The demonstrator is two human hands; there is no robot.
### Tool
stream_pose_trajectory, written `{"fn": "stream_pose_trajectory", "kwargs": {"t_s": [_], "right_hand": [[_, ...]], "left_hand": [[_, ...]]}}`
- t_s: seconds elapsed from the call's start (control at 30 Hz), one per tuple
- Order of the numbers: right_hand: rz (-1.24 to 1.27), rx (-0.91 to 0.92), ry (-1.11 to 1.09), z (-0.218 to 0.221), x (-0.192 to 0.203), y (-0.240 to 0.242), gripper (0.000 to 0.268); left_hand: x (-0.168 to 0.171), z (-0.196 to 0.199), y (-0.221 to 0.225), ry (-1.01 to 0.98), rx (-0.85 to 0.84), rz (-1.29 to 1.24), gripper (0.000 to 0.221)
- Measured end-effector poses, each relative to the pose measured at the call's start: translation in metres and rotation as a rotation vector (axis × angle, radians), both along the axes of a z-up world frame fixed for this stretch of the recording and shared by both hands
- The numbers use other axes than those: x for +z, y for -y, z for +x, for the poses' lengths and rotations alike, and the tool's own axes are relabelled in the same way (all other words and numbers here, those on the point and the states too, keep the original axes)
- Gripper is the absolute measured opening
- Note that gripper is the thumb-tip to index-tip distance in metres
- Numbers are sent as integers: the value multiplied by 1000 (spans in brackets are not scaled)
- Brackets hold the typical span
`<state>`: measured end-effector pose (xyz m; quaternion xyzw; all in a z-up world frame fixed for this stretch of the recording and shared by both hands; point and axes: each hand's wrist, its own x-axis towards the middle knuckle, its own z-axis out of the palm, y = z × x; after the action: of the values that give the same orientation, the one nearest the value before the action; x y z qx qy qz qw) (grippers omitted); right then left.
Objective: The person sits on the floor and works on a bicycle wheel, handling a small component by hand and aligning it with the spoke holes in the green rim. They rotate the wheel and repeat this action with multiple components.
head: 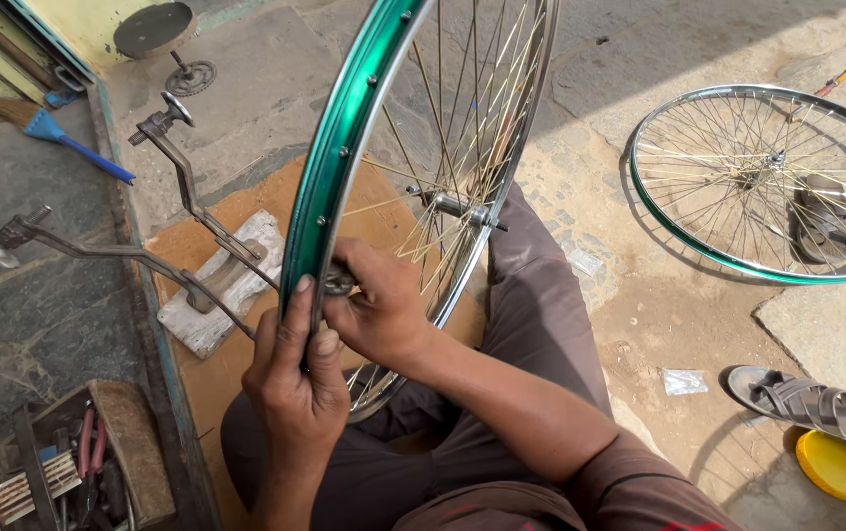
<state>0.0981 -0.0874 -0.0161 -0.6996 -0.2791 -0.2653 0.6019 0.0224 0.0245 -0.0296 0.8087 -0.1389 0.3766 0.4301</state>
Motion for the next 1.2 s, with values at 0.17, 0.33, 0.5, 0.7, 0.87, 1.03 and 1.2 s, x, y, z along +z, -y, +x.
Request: {"fn": "stream_pose_trajectory", "kwargs": {"t_s": [0.17, 0.33, 0.5, 0.7, 0.87, 1.03, 1.2], "right_hand": [[-290, 616, -371, 45, 24, 33, 31], [-116, 898, -448, 33, 3, 22, 33], [224, 198, -206, 10, -16, -13, 20], [-702, 1186, -561, 102, 50, 28, 38], [-274, 771, -270, 32, 11, 16, 37], [-140, -79, 111, 2, 2, -3, 34], [-374, 1310, -626, 80, 34, 31, 28]], "left_hand": [[1, -1, -12, -48, 33, 3, 43], [5, 2, -9, 15, 70, 25, 41], [-1, 2, -12, 21, 104, 78, 40], [-5, 10, -35, 26, -18, 12, 40], [-6, 10, -33, 37, 17, 16, 39], [-16, -5, -19, 18, 78, 69, 41], [-17, -2, -31, 61, -19, 5, 39]]}}
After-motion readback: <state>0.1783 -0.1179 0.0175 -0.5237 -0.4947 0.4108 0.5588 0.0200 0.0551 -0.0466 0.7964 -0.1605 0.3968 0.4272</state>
